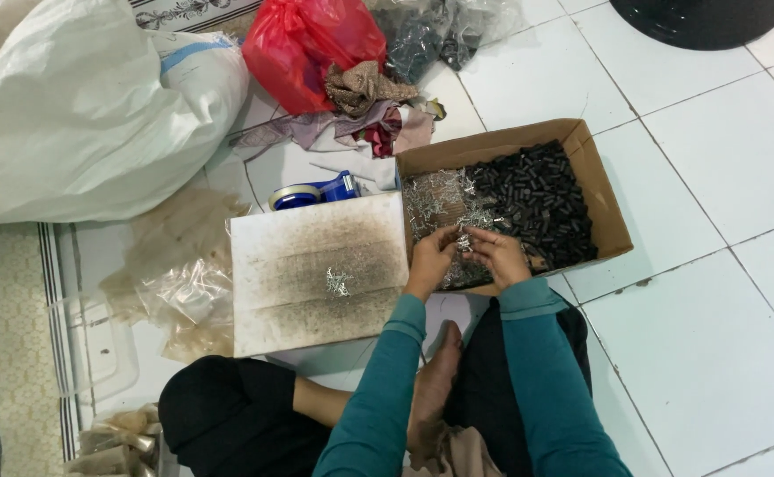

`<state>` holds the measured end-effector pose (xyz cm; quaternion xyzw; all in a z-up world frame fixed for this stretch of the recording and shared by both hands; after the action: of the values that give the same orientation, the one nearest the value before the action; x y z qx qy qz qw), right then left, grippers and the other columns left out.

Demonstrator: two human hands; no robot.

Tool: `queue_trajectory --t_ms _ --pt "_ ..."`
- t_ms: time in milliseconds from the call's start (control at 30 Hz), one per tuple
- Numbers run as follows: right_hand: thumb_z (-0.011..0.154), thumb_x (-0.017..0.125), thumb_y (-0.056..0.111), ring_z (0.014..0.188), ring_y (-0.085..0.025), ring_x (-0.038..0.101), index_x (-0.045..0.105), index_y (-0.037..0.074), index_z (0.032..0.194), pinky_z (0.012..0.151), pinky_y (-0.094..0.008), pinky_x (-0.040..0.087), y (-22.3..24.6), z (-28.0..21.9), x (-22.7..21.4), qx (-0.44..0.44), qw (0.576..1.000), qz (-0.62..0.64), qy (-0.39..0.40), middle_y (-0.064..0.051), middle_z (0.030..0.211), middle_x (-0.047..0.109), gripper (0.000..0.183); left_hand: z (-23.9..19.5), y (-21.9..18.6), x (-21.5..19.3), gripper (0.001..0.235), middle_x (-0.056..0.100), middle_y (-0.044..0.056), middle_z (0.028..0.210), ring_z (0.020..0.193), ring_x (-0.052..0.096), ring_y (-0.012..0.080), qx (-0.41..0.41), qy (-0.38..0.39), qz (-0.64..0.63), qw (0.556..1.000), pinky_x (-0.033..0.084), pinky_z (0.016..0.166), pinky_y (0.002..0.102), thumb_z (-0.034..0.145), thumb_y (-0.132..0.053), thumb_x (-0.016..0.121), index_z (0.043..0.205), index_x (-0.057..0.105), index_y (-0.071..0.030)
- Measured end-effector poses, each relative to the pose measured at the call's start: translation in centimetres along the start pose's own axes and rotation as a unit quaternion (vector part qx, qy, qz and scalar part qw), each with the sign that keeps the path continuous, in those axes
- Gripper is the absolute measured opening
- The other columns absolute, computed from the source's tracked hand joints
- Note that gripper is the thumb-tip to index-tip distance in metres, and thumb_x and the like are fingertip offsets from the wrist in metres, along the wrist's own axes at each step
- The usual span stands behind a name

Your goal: Sorting small metal components from a large box and placing them into small plastic bags.

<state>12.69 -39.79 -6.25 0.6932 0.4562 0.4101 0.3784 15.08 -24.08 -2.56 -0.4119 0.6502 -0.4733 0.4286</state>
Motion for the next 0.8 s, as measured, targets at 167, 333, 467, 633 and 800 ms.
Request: queue_trajectory --t_ms 167,333,467,633,800 --pt "0.09 0.055 -0.015 0.098 -0.023 0.062 0.065 -0.004 0.134 0.085 -0.047 0.063 -1.2 0.6 -0.7 -0.02 1.0 0.011 0.018 -0.015 0.105 0.06 0.046 -0.6 -0.7 -0.6 0.038 0.066 0.027 0.129 0.119 0.065 0.0402 0.004 0.003 -0.018 1.0 0.06 0.09 0.045 0.1 -0.003 0.061 0.138 0.064 -0.004" --pt "0.085 0.056 -0.015 0.095 -0.018 0.067 0.064 -0.003 0.135 0.086 -0.036 0.065 -0.8 -0.4 0.2 -0.027 0.999 0.011 0.027 -0.008 0.103 0.062 0.052 -1.0 -0.4 0.4 0.043 0.065 0.031 0.129 0.116 0.065 0.0412 -0.002 0.03 -0.084 0.996 0.062 0.084 0.044 0.097 -0.002 0.064 0.14 0.061 -0.001" --pt "0.088 0.06 -0.015 0.101 -0.022 0.061 0.066 -0.004 0.134 0.087 -0.042 0.063 0.2 -1.4 1.5 -0.035 0.999 -0.013 0.023 -0.013 0.104 0.058 0.048 -1.4 -0.4 -0.5 0.037 0.073 0.024 0.117 0.112 0.069 0.0399 0.029 -0.045 0.002 0.999 0.061 0.088 0.046 0.095 -0.005 0.067 0.132 0.069 -0.006" --pt "0.094 0.057 -0.013 0.108 -0.031 0.062 0.066 -0.003 0.135 0.083 -0.053 0.063 0.1 -2.1 5.2 -0.049 0.995 -0.059 0.056 -0.022 0.107 0.059 0.044 -6.0 -4.6 -4.6 0.036 0.071 0.03 0.117 0.112 0.067 0.0458 0.061 -0.134 0.03 0.989 0.059 0.089 0.05 0.095 0.0 0.065 0.13 0.069 -0.001" --pt "0.09 0.064 -0.01 0.096 -0.018 0.066 0.072 0.003 0.128 0.084 -0.035 0.064 1.6 -5.7 13.7 -0.068 0.989 -0.092 0.09 -0.011 0.105 0.068 0.041 -12.1 -6.9 -11.9 0.034 0.071 0.031 0.114 0.108 0.068 0.0466 0.125 -0.259 0.062 0.956 0.058 0.087 0.05 0.094 0.003 0.063 0.127 0.07 0.001"
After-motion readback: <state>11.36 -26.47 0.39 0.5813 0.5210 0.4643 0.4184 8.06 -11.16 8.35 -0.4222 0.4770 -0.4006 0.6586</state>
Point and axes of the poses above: each hand's wrist, its own z-axis towards the middle knuckle, its own x-axis out of the palm, y = z × x, the point moved 10 cm from there along z, towards the middle knuckle
